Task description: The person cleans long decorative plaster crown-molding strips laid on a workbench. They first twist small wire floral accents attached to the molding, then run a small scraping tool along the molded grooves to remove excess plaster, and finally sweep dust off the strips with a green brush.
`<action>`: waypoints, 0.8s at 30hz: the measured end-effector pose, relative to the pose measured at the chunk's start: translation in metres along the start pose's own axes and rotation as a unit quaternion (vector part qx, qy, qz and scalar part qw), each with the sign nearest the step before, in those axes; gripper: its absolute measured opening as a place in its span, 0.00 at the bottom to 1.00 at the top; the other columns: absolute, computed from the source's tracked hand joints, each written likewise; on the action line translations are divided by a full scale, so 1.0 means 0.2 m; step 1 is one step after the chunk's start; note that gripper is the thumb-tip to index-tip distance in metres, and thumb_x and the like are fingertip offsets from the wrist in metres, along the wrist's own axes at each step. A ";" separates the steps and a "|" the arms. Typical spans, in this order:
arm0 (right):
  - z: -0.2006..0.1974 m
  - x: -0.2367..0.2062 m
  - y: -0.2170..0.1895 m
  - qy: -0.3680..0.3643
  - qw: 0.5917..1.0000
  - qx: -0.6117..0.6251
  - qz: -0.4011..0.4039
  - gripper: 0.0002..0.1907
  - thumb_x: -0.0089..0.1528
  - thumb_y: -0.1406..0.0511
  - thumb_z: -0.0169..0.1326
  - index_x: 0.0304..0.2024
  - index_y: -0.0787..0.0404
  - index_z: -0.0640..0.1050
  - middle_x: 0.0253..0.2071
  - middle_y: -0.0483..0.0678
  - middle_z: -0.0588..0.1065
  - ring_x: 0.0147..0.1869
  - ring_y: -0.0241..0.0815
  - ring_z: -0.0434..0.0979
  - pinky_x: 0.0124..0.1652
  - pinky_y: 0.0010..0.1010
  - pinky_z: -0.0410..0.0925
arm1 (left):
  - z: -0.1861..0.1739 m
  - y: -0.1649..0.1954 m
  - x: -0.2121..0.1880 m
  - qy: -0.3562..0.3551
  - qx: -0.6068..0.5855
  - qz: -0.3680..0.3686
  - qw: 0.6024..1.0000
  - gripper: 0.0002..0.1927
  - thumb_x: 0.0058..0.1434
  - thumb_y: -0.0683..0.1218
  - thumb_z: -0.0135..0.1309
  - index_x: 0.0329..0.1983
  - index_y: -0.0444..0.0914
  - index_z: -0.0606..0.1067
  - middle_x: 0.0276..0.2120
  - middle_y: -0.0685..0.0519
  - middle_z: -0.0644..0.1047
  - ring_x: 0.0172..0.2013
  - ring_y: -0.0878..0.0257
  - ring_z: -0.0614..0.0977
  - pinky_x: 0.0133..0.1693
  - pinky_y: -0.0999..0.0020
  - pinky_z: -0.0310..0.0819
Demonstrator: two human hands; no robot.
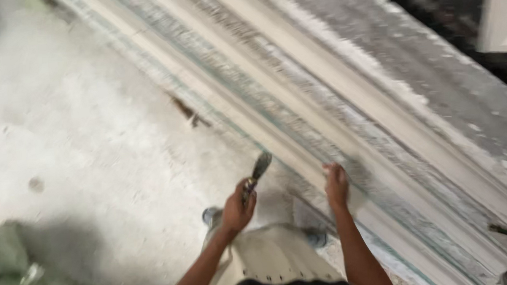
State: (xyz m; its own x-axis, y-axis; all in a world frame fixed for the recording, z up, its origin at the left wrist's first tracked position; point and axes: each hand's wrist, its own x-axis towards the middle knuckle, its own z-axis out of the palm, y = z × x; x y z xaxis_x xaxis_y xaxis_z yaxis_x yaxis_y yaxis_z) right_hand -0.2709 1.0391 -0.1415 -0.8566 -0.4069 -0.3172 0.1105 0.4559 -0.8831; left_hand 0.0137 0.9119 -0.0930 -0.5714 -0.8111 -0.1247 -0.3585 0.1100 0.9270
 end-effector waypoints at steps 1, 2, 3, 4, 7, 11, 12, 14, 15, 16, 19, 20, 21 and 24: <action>0.17 -0.04 -0.08 -0.054 0.997 0.017 -0.061 0.23 0.75 0.50 0.45 0.45 0.58 0.83 0.21 0.42 0.62 0.21 0.33 0.54 0.24 0.30 0.53 | -0.15 -0.03 0.00 -0.002 0.007 -0.039 0.999 0.23 0.67 0.46 0.53 0.65 0.41 0.67 0.32 0.39 0.81 0.32 0.42 0.83 0.34 0.53 0.75; 0.35 -0.05 -0.17 -0.108 0.985 0.041 -0.127 0.23 0.77 0.51 0.48 0.45 0.62 0.84 0.23 0.41 0.60 0.24 0.32 0.55 0.26 0.29 0.52 | -0.30 -0.06 0.02 -0.001 0.014 -0.071 0.997 0.23 0.68 0.47 0.52 0.65 0.41 0.67 0.31 0.39 0.81 0.30 0.42 0.83 0.34 0.52 0.74; 0.51 -0.06 -0.24 -0.128 0.970 0.014 -0.205 0.22 0.77 0.52 0.47 0.44 0.62 0.83 0.28 0.40 0.67 0.30 0.31 0.63 0.31 0.27 0.58 | -0.44 -0.09 0.04 0.029 0.017 -0.069 0.997 0.22 0.68 0.47 0.51 0.65 0.40 0.67 0.31 0.39 0.82 0.31 0.43 0.83 0.33 0.54 0.75; 0.66 -0.06 -0.32 -0.144 0.949 -0.013 -0.282 0.21 0.77 0.53 0.47 0.43 0.62 0.82 0.32 0.40 0.74 0.35 0.30 0.71 0.36 0.25 0.63 | -0.57 -0.12 0.07 0.056 0.019 -0.064 0.996 0.22 0.68 0.48 0.51 0.64 0.40 0.68 0.32 0.40 0.82 0.31 0.44 0.84 0.33 0.55 0.76; 1.01 -0.11 -0.59 -0.212 0.928 -0.088 -0.293 0.18 0.72 0.55 0.48 0.46 0.62 0.81 0.32 0.44 0.78 0.34 0.33 0.77 0.35 0.23 0.68 | -0.87 -0.25 0.13 0.138 -0.007 -0.058 0.989 0.20 0.70 0.49 0.49 0.63 0.39 0.69 0.33 0.43 0.84 0.31 0.52 0.86 0.33 0.61 0.77; 1.36 -0.12 -0.87 -0.317 0.927 -0.006 -0.199 0.18 0.66 0.57 0.47 0.52 0.61 0.75 0.34 0.39 0.78 0.34 0.29 0.80 0.28 0.24 0.73 | -1.07 -0.44 0.26 0.232 -0.059 -0.120 0.964 0.21 0.70 0.51 0.48 0.62 0.36 0.70 0.33 0.47 0.84 0.29 0.62 0.83 0.32 0.66 0.75; 1.43 -0.10 -0.90 -0.305 0.936 -0.038 -0.174 0.18 0.66 0.56 0.47 0.50 0.61 0.76 0.29 0.40 0.75 0.28 0.31 0.75 0.25 0.26 0.69 | -1.10 -0.49 0.30 0.236 -0.076 -0.125 0.961 0.21 0.70 0.51 0.47 0.62 0.35 0.70 0.33 0.47 0.84 0.29 0.63 0.82 0.32 0.67 0.75; 1.57 -0.04 -0.92 -0.279 0.947 -0.101 -0.121 0.18 0.67 0.55 0.48 0.47 0.61 0.79 0.20 0.43 0.69 0.17 0.36 0.66 0.20 0.29 0.61 | -1.14 -0.57 0.38 0.241 -0.107 -0.134 0.955 0.21 0.71 0.51 0.47 0.61 0.34 0.71 0.32 0.48 0.84 0.29 0.64 0.81 0.32 0.69 0.74; 1.65 0.01 -0.92 -0.264 0.945 -0.120 -0.151 0.20 0.70 0.54 0.48 0.44 0.62 0.81 0.19 0.43 0.67 0.19 0.34 0.63 0.22 0.28 0.59 | -1.16 -0.61 0.44 0.230 -0.112 -0.145 0.956 0.21 0.70 0.51 0.48 0.60 0.34 0.72 0.33 0.48 0.84 0.29 0.64 0.80 0.32 0.69 0.74; 1.74 0.07 -0.91 -0.248 0.941 -0.138 -0.182 0.22 0.73 0.53 0.47 0.42 0.63 0.83 0.19 0.44 0.64 0.21 0.33 0.61 0.24 0.27 0.58 | -1.19 -0.64 0.50 0.220 -0.117 -0.155 0.956 0.21 0.70 0.52 0.48 0.60 0.34 0.72 0.33 0.48 0.84 0.29 0.64 0.80 0.32 0.68 0.74; 2.06 0.25 -0.94 -0.269 0.952 -0.036 -0.138 0.26 0.75 0.52 0.49 0.40 0.68 0.83 0.19 0.43 0.60 0.20 0.32 0.56 0.23 0.28 0.53 | -1.35 -0.72 0.75 0.195 -0.121 -0.160 0.960 0.20 0.70 0.52 0.49 0.56 0.34 0.75 0.32 0.47 0.85 0.33 0.65 0.83 0.36 0.69 0.76; 2.18 0.31 -0.98 -0.287 0.952 0.024 -0.100 0.27 0.75 0.52 0.50 0.41 0.70 0.82 0.20 0.43 0.59 0.20 0.33 0.54 0.22 0.29 0.51 | -1.42 -0.73 0.87 0.187 -0.119 -0.158 0.962 0.19 0.70 0.52 0.50 0.54 0.33 0.77 0.32 0.46 0.85 0.34 0.65 0.85 0.38 0.69 0.77; 2.30 0.35 -1.04 -0.308 0.942 0.008 -0.131 0.25 0.74 0.52 0.50 0.43 0.68 0.82 0.21 0.42 0.62 0.22 0.31 0.58 0.24 0.28 0.54 | -1.51 -0.74 0.97 0.175 -0.106 -0.168 0.964 0.19 0.69 0.52 0.51 0.53 0.33 0.76 0.32 0.46 0.85 0.34 0.64 0.85 0.38 0.68 0.78; 2.69 0.45 -1.32 -0.380 0.896 0.000 -0.229 0.21 0.73 0.53 0.48 0.49 0.64 0.80 0.29 0.41 0.71 0.30 0.29 0.69 0.31 0.26 0.65 | -1.78 -0.73 1.38 0.171 -0.066 -0.159 0.970 0.19 0.67 0.53 0.53 0.51 0.33 0.77 0.33 0.45 0.85 0.33 0.61 0.86 0.38 0.66 0.78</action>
State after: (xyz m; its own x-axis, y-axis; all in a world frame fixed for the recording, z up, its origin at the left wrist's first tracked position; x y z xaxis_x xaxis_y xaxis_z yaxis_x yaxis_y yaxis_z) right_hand -0.1065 0.4563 -0.1232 -0.2208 -0.9731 -0.0661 -0.1649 0.1041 -0.9808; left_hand 0.1718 0.4668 -0.1371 -0.1613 -0.9377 -0.3078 -0.3649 -0.2331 0.9014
